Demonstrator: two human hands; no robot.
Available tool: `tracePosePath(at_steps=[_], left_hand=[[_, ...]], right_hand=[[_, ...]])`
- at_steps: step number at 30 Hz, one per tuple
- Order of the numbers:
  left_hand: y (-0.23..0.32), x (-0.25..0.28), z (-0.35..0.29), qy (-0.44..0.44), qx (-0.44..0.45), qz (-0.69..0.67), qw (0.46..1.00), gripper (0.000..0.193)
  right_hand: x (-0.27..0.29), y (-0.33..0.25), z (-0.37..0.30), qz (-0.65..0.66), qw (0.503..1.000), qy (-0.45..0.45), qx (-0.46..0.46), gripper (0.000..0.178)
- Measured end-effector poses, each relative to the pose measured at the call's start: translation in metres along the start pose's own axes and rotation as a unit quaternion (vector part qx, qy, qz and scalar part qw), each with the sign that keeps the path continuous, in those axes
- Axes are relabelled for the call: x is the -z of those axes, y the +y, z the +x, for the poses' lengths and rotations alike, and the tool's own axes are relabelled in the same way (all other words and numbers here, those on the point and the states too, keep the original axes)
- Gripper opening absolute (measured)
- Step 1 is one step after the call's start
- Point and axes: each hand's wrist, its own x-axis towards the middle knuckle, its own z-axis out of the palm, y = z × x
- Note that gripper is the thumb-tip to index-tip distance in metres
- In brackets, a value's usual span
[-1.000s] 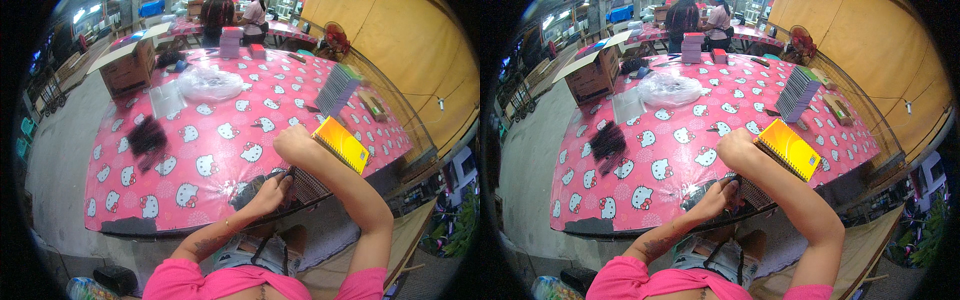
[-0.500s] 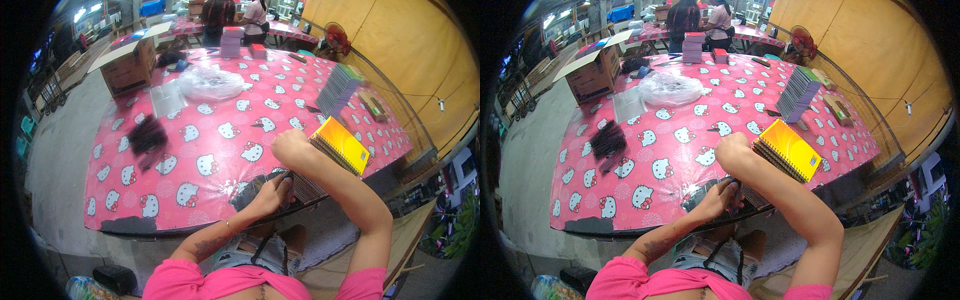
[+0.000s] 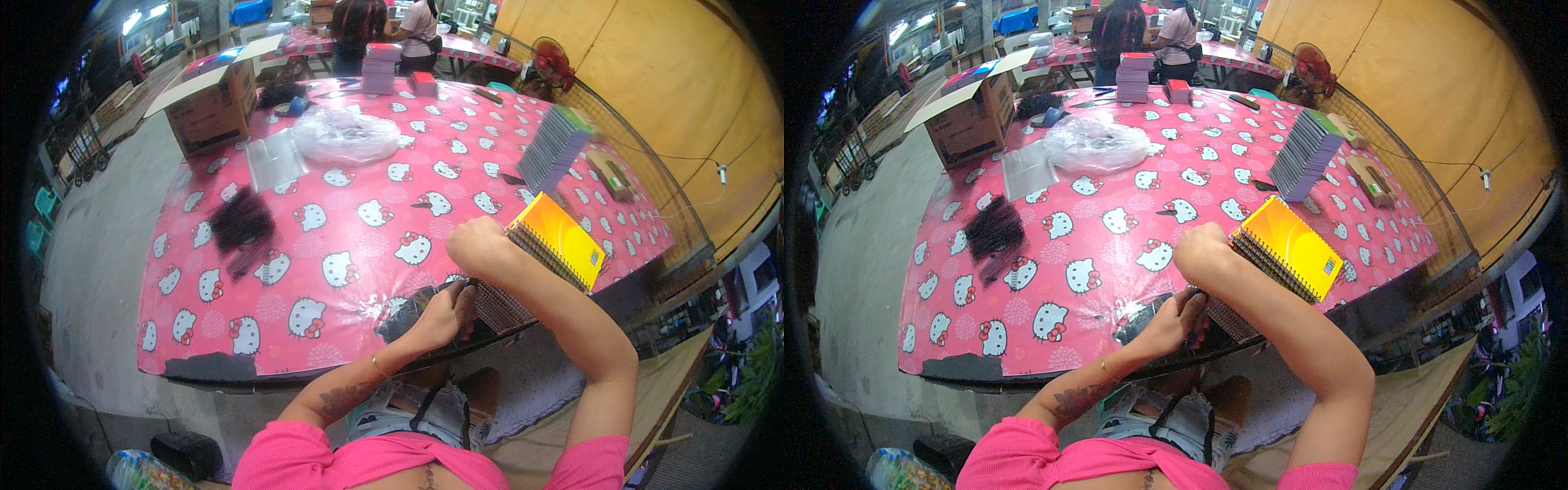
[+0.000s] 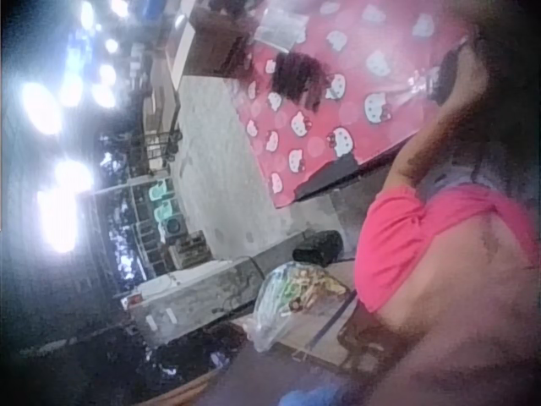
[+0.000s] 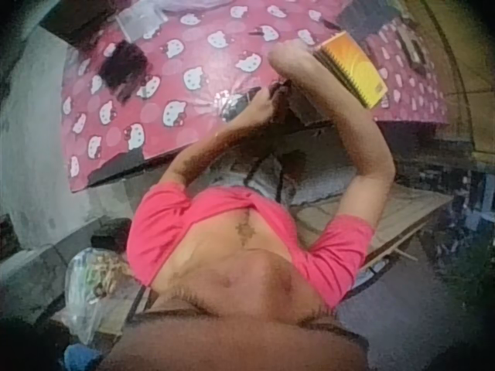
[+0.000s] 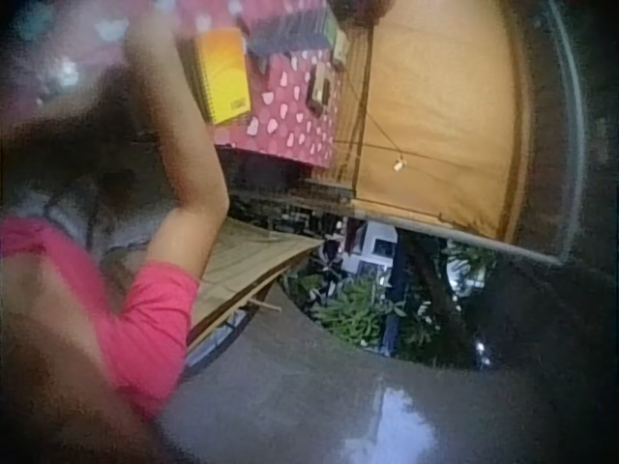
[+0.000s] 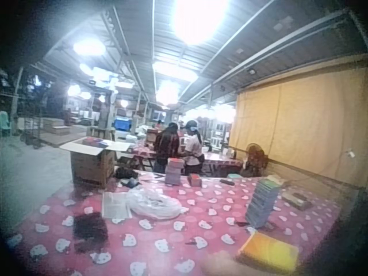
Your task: The person assembles and binds notebooks by manually threading plastic spiral coils through pre-punched holes in stacks of paper and covers, then trimming and crimping the coil ends.
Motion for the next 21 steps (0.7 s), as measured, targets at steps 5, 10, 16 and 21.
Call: tracePosePath(at_steps=[5,10,16,21], left_hand=[[0.000,0.000,-0.008,-0.018,0.002,0.028,0.999,0.036],[-0.020,0.006,0.001,-0.011,0.012,0.051,0.999,0.037],[-0.013,0.003,0.005,-0.013,-0.005,0.051,0.999,0.036],[-0.010,-0.001,-0.007,-0.004,0.044,-0.005,0.999,0.035]], right_hand=[[-0.002,0.001,0.002,0.027,1.000,0.010,-0.003,0.023],[0.001,-0.001,-0.001,0.015,1.000,-0.002,0.002,0.023],[-0.006,0.001,0.002,0.017,1.000,0.008,-0.003,0.023],[-0.008,0.002,0.003,0.017,1.000,0.002,-0.006,0.023]])
